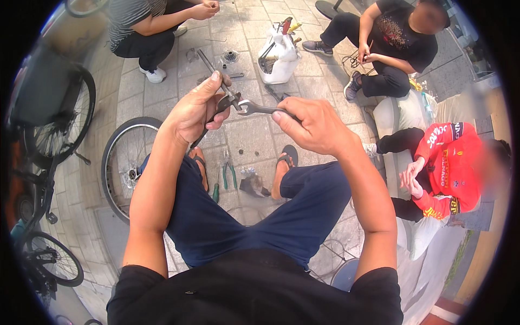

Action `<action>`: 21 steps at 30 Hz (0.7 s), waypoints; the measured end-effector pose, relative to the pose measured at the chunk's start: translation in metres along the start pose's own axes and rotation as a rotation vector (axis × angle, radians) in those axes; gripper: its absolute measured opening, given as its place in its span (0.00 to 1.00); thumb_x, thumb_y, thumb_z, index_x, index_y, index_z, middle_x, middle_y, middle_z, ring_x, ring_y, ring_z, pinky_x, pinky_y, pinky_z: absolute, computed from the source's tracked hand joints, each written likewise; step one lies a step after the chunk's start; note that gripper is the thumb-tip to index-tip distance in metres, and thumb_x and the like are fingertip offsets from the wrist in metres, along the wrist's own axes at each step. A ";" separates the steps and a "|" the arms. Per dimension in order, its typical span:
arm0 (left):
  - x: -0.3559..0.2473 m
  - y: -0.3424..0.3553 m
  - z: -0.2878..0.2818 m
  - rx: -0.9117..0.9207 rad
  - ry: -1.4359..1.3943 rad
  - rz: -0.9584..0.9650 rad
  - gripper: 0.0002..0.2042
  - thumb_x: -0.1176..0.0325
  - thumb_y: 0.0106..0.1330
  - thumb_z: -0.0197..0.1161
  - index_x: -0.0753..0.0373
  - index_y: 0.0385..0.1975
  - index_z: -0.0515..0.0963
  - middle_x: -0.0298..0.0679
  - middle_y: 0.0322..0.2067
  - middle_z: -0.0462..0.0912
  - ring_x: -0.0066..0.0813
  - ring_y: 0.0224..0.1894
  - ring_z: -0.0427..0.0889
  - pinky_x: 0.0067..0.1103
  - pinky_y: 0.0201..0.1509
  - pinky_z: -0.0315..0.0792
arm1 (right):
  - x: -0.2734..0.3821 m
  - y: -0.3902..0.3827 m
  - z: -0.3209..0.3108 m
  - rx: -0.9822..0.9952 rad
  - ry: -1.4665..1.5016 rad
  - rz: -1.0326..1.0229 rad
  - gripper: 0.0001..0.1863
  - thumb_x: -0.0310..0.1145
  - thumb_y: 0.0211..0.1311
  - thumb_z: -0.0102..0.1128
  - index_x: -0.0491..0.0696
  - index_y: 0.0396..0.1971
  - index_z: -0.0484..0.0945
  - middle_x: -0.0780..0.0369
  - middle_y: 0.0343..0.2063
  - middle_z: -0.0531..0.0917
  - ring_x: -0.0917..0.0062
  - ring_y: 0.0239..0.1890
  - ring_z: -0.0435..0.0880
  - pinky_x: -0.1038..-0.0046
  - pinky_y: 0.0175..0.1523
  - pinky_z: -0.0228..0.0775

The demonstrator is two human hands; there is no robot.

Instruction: The person sits on the ground and uses pliers and a wrench to adjust components on a bicycle wheel hub. They handle small metal parts, place them into the hub, and tighten fasteners while other people sit nearby.

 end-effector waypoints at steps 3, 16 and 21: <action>0.000 0.001 0.001 -0.003 0.017 -0.018 0.23 0.40 0.80 0.57 0.56 0.52 0.75 0.43 0.37 0.85 0.21 0.22 0.71 0.17 0.18 0.56 | 0.002 0.009 -0.010 0.049 -0.109 -0.083 0.14 0.42 0.74 0.63 0.45 0.38 0.83 0.55 0.29 0.85 0.54 0.32 0.85 0.58 0.37 0.75; 0.003 -0.013 0.007 0.030 0.005 -0.070 0.21 0.42 0.79 0.60 0.56 0.50 0.77 0.33 0.28 0.75 0.20 0.23 0.74 0.16 0.17 0.56 | 0.013 0.024 -0.013 0.035 -0.296 -0.231 0.13 0.40 0.71 0.65 0.44 0.37 0.83 0.54 0.27 0.84 0.55 0.31 0.85 0.56 0.37 0.74; 0.003 -0.019 0.004 0.005 0.003 -0.076 0.20 0.43 0.79 0.61 0.56 0.50 0.77 0.33 0.29 0.76 0.19 0.23 0.74 0.15 0.16 0.57 | 0.020 0.029 -0.017 0.067 -0.368 -0.279 0.10 0.36 0.70 0.65 0.44 0.38 0.82 0.55 0.27 0.81 0.55 0.30 0.83 0.57 0.36 0.71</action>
Point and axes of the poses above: each hand's wrist, its own y-axis towards the middle knuckle, its own z-axis out of the palm, x = y × z, the point moved 2 cm from there along y, towards the middle knuckle
